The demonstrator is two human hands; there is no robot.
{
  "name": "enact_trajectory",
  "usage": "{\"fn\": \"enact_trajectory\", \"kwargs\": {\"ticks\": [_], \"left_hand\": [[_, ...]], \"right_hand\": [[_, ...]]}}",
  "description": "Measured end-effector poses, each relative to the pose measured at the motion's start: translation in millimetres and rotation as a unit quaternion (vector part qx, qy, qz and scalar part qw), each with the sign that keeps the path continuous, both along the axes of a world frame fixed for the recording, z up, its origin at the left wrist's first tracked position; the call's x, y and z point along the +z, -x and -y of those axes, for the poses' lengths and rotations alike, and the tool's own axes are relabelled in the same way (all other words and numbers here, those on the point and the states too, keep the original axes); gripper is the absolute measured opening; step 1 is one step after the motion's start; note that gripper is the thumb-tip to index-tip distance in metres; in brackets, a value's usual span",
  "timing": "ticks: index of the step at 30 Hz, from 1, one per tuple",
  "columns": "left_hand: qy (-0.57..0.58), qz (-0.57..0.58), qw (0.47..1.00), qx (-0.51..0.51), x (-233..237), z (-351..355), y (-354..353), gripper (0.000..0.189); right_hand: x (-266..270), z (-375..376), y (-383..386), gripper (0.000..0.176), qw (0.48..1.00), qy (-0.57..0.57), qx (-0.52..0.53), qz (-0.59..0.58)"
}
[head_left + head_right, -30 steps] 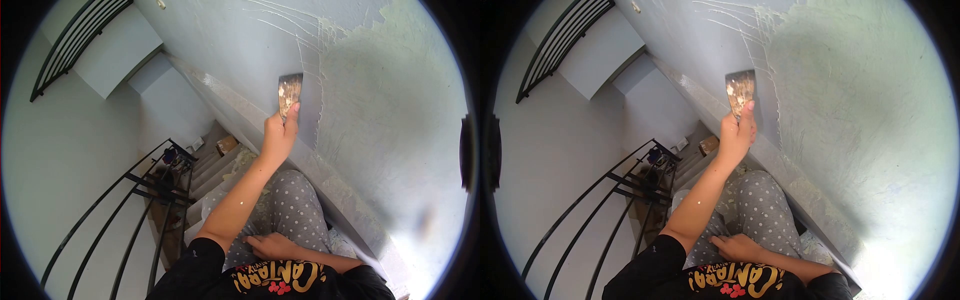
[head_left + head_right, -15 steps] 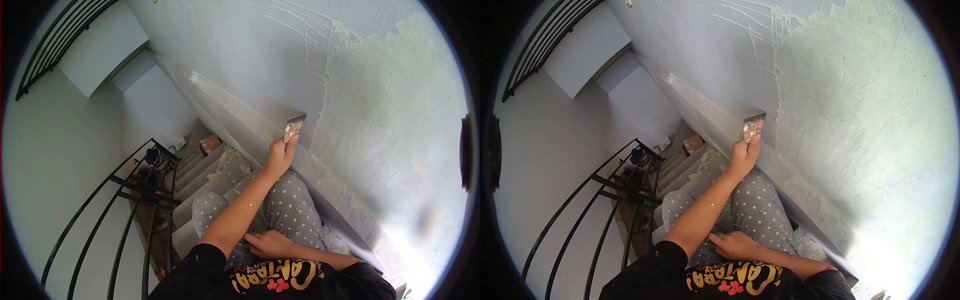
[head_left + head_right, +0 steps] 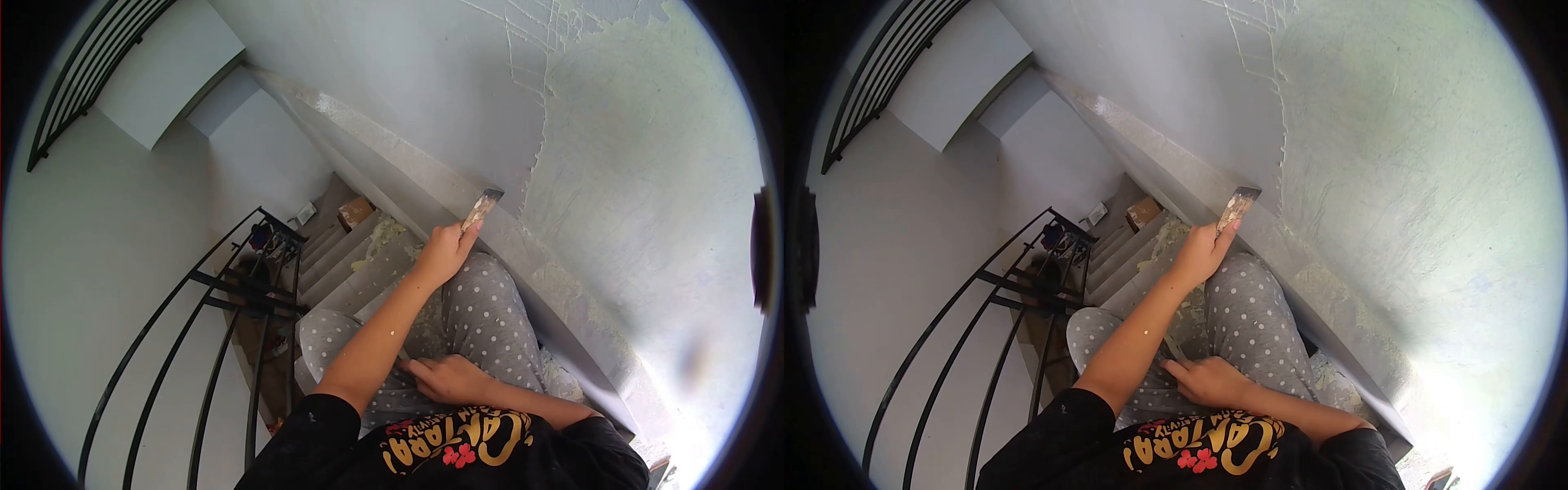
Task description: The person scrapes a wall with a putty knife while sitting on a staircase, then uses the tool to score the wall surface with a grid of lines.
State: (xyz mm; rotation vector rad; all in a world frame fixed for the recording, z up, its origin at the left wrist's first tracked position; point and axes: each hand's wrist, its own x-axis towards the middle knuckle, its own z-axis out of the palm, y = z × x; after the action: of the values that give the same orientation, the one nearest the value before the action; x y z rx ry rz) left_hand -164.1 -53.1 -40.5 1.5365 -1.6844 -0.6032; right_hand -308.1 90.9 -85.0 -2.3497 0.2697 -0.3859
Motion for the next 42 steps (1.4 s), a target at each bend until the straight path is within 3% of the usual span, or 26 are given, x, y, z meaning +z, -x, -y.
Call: {"fn": "enact_trajectory", "kwargs": {"ticks": [9,15,22,28,36,42], "left_hand": [[-0.072,0.058,0.996,0.002,2,-11,-4,0.049],[-0.037,0.086,0.996,-0.003,-12,-6,-8,0.05],[-0.043,0.041,0.998,-0.026,-23,1,-14,0.049],[-0.097,0.09,0.991,-0.022,-10,-4,-13,0.051],[-0.039,0.065,0.997,-0.016,-15,-2,-10,0.056],[-0.059,0.076,0.995,-0.023,-19,5,-12,0.056]], "right_hand": [[1,-1,-1,0.048,1.0,0.021,-0.002,-0.013],[0,-2,-2,0.049,1.0,0.02,-0.002,-0.017],[-6,-2,-3,0.049,1.0,0.025,-0.003,0.013],[4,-1,-1,0.048,0.999,0.024,-0.003,-0.022],[-3,-2,-3,0.049,0.999,0.035,0.003,0.011],[-1,-2,-4,0.049,0.999,0.037,0.012,0.001]]}}
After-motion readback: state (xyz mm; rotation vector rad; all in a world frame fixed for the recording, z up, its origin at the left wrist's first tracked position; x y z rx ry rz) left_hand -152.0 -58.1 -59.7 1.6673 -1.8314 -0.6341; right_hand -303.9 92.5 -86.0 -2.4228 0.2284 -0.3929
